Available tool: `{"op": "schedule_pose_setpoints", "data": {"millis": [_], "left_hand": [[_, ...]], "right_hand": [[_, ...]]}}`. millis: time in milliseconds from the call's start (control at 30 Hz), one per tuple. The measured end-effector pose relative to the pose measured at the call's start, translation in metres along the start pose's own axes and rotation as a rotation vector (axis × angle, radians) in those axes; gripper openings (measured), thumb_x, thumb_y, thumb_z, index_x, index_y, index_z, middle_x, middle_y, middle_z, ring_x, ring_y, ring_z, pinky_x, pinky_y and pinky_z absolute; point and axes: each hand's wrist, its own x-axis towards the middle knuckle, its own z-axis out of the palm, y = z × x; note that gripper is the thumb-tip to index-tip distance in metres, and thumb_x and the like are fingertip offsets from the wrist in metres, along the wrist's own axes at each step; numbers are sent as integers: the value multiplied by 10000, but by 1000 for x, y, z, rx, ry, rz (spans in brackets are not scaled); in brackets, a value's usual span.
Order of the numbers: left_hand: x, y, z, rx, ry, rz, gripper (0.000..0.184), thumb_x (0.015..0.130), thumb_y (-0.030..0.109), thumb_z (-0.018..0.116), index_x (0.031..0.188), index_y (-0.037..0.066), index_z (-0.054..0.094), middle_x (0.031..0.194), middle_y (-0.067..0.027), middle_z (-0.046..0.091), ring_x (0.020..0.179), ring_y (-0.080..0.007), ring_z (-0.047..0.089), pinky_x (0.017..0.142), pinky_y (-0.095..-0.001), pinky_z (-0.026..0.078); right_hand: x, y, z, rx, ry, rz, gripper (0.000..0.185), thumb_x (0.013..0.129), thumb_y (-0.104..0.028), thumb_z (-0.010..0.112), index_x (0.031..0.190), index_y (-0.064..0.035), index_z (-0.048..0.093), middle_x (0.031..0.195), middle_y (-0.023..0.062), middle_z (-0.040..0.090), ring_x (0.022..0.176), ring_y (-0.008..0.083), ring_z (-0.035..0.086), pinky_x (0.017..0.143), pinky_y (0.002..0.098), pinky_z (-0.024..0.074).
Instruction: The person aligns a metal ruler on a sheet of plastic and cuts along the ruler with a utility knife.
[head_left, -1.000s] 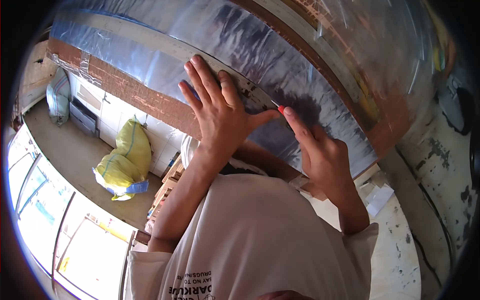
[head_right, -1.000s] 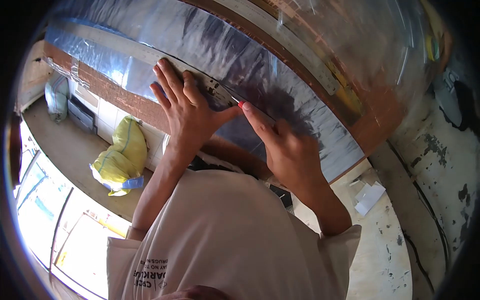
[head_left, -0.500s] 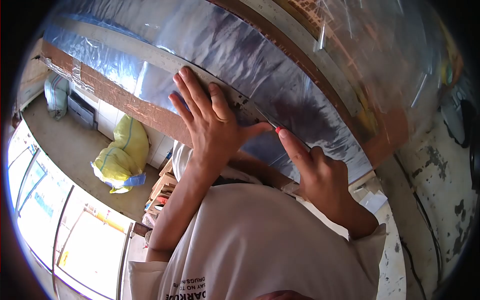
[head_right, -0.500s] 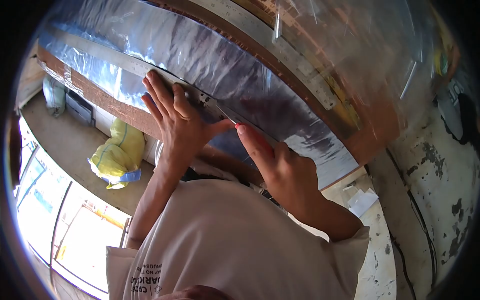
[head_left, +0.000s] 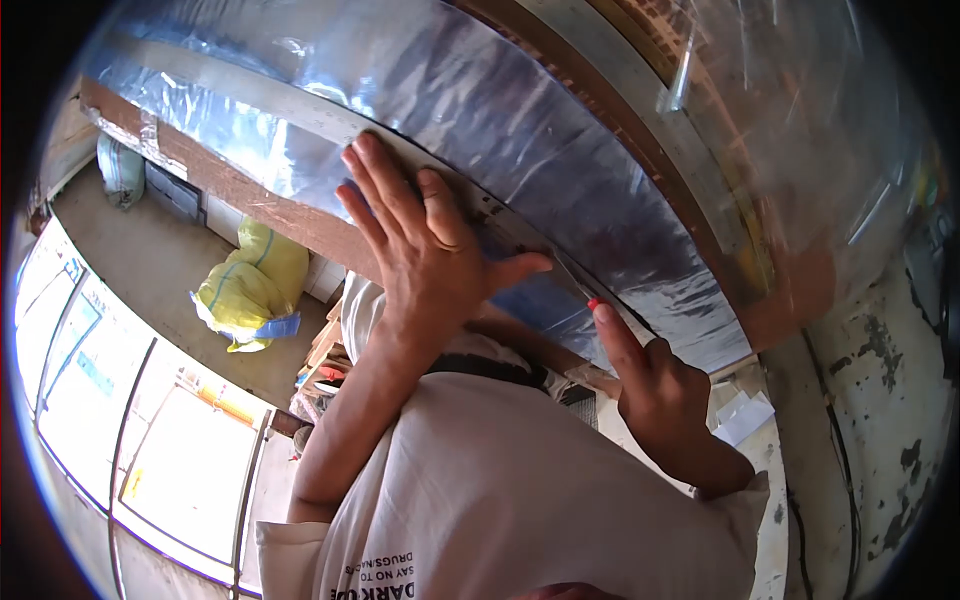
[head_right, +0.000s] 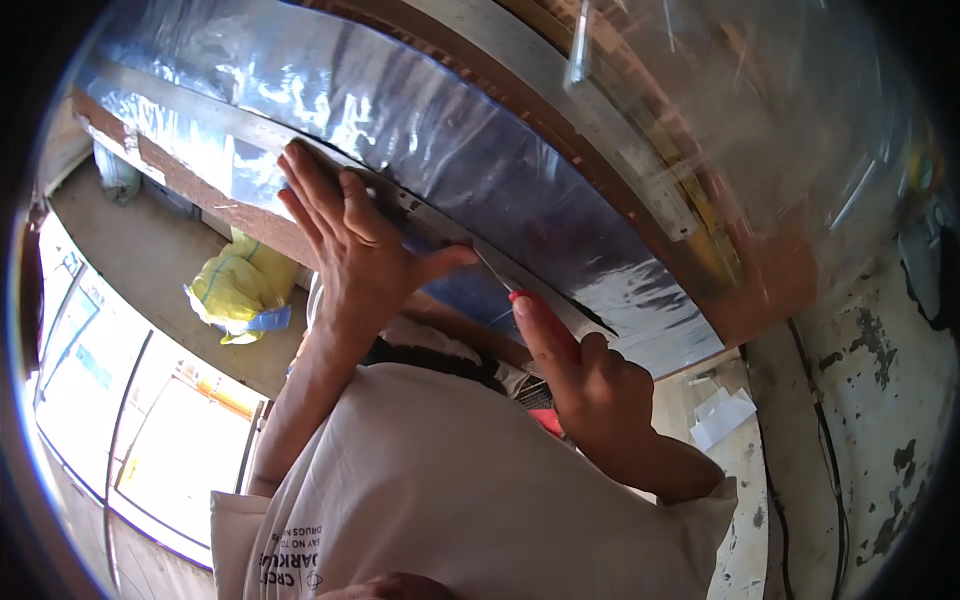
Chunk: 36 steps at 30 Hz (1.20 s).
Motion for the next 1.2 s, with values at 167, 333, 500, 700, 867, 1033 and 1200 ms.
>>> {"op": "schedule_pose_setpoints", "data": {"millis": [167, 333, 500, 700, 867, 1033, 1200], "left_hand": [[0, -2, 4, -7, 12, 57, 1450, 630, 795, 761, 1590, 106, -79, 1575, -445, -66, 1470, -637, 0, 1115, -790, 108], [-2, -9, 10, 76, 15, 136, 1455, 630, 881, 682, 1590, 109, -92, 1550, -486, -90, 1430, -700, 18, 1033, -851, 124], [-2, -4, 5, 91, -36, 108, 1452, 607, 870, 709, 1549, 79, -62, 1539, -494, -59, 1434, -692, 14, 1073, -822, 113], [-2, -5, 4, 117, -62, 124, 1417, 594, 857, 721, 1503, 41, 5, 1528, -501, -32, 1436, -686, 13, 1113, -791, 97], [-3, -6, 4, 172, -53, 161, 1479, 619, 881, 676, 1538, 54, -137, 1542, -482, -25, 1427, -693, 53, 1106, -798, 107], [-4, -8, 5, 192, -53, 170, 1486, 632, 879, 669, 1539, 58, -175, 1546, -478, -22, 1426, -694, 63, 1100, -803, 116], [-3, -6, 4, 187, -47, 161, 1452, 643, 878, 660, 1529, 27, -114, 1544, -481, -13, 1428, -691, 62, 1104, -800, 117]], "right_hand": [[4, 5, -9, 102, -49, 14, 688, 847, -205, 680, 1515, -219, 515, 597, 33, 368, 387, 138, 411, 339, 311, 356], [-17, 10, -2, 21, -69, 20, 705, 829, -189, 694, 1508, -263, 522, 595, 40, 379, 392, 140, 445, 337, 300, 361], [-32, 14, -4, 12, -76, 73, 690, 832, -183, 698, 1496, -274, 537, 598, 33, 368, 394, 134, 440, 339, 303, 368], [-36, 14, -4, 0, -69, 63, 659, 852, -172, 692, 1487, -274, 548, 598, 26, 351, 390, 129, 426, 337, 300, 370], [-42, 15, -10, -5, -127, 89, 677, 843, -193, 704, 1494, -285, 540, 598, 19, 343, 387, 122, 415, 333, 295, 371], [-54, 17, -8, -66, -136, 108, 717, 814, -242, 730, 1499, -312, 529, 600, 11, 339, 391, 114, 413, 334, 293, 369], [-61, 15, -10, -117, -121, 117, 713, 818, -250, 733, 1497, -322, 531, 608, 6, 336, 394, 114, 409, 343, 292, 360]]}}
